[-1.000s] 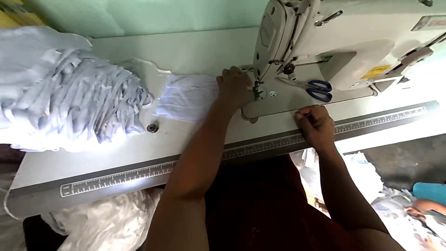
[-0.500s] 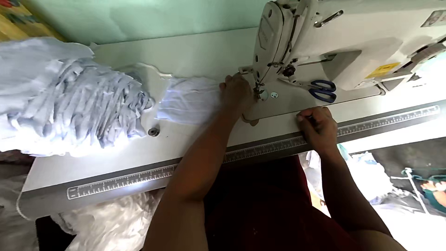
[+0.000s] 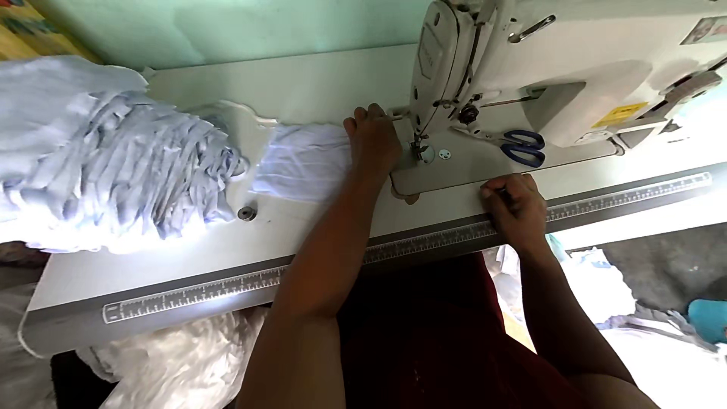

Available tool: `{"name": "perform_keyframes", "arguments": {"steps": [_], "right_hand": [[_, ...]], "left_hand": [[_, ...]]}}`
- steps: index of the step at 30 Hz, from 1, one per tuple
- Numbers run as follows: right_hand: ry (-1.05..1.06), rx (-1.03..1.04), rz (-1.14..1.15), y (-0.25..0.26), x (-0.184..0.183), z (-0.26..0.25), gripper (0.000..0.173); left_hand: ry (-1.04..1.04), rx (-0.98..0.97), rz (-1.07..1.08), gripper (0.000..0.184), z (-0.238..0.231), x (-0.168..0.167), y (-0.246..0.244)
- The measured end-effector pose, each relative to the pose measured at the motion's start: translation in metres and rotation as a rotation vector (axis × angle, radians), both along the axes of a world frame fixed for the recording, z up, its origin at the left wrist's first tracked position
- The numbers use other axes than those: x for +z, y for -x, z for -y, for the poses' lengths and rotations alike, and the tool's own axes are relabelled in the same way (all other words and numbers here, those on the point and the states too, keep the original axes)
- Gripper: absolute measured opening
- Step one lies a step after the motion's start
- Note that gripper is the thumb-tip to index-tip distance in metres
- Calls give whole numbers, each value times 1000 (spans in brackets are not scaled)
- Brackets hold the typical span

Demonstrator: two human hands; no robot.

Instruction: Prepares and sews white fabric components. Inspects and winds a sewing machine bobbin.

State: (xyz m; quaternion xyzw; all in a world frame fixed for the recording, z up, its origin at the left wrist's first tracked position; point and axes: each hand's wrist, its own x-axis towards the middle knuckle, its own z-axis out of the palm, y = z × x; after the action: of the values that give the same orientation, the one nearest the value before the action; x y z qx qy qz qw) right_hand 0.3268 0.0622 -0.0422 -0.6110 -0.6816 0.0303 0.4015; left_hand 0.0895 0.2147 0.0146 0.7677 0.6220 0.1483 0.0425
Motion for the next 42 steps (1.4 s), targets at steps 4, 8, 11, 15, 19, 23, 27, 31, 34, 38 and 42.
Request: {"name": "perform_keyframes", "arguments": {"steps": [4, 8, 11, 15, 19, 23, 27, 31, 34, 38, 42], "right_hand": [[-13, 2, 16, 0, 0, 1, 26], [-6, 10, 40, 2, 1, 2, 26], [-4, 14, 64, 1, 1, 2, 26], [-1, 22, 60, 1, 0, 2, 30], [-11, 47, 59, 2, 1, 3, 37], [39, 50, 12, 1, 3, 4, 39], [121, 95, -189, 14, 19, 2, 31], [103, 321, -147, 59, 43, -6, 28], [63, 486, -91, 104, 50, -9, 26], [125, 744, -200, 166, 56, -14, 41], [413, 1048, -402, 197, 56, -19, 44]], "left_hand": [[41, -11, 27, 18, 1, 2, -1], [66, -17, 77, 22, 1, 1, 1], [-14, -7, 119, 23, 3, 3, 3], [-159, 66, 236, 22, 6, 24, 25], [-181, 22, 352, 35, 32, 67, 93], [-48, 26, 218, 32, 96, 85, 176], [104, 204, 137, 31, 136, 44, 224], [23, 118, 211, 21, 147, 3, 242], [12, 65, 276, 18, 156, 0, 234], [57, -200, 659, 29, 168, 3, 203], [23, -342, 951, 31, 177, 9, 179]]}}
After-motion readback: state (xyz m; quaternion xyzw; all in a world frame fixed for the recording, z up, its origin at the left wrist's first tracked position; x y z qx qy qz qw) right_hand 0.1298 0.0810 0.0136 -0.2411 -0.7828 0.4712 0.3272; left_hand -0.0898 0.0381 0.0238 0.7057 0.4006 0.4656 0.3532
